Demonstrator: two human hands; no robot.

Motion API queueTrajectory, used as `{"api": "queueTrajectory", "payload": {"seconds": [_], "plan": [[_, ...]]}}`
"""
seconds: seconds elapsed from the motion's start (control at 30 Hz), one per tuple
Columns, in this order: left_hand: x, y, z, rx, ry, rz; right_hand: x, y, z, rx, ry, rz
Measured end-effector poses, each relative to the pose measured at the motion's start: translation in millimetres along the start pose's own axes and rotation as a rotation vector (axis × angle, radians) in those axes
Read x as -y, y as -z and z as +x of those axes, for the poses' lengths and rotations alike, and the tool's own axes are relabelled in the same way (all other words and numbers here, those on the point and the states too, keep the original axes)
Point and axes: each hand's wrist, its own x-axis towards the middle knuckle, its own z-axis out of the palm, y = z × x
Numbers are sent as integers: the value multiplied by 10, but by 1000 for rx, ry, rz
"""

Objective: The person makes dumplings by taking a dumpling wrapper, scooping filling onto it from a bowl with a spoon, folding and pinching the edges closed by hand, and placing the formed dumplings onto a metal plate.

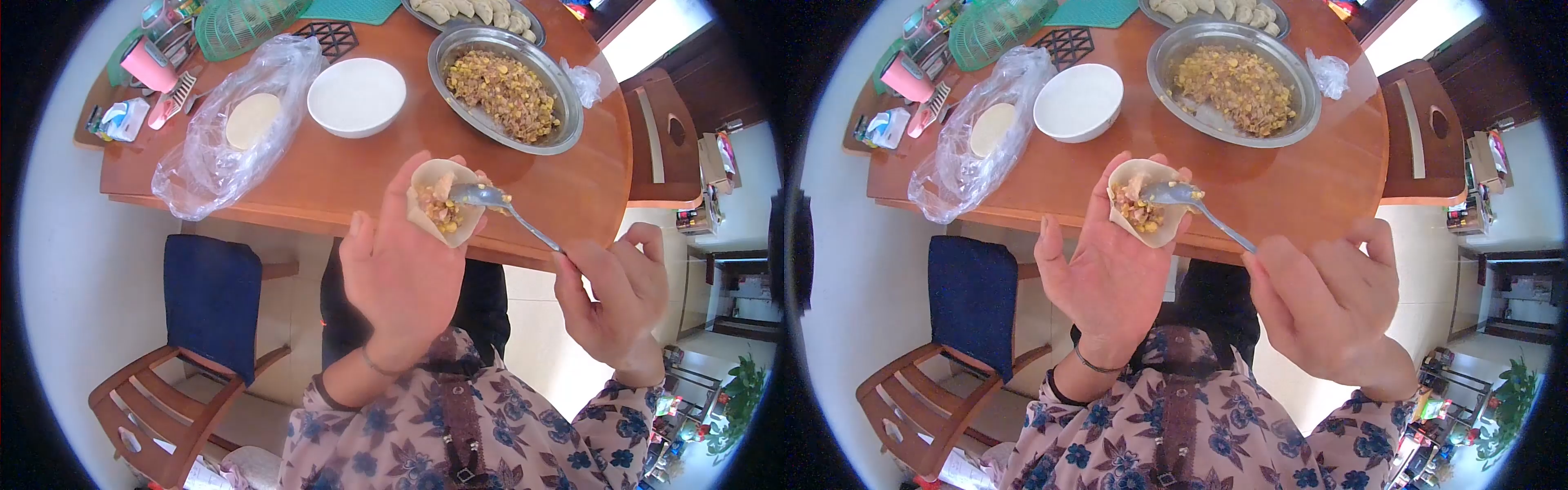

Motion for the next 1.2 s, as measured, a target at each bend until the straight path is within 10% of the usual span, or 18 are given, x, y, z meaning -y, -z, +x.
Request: {"api": "queueTrajectory", "payload": {"seconds": [1.2], "plan": [[102,-10,27,-81,-62,296,-38,-50,-17,-15,-190,252]]}}
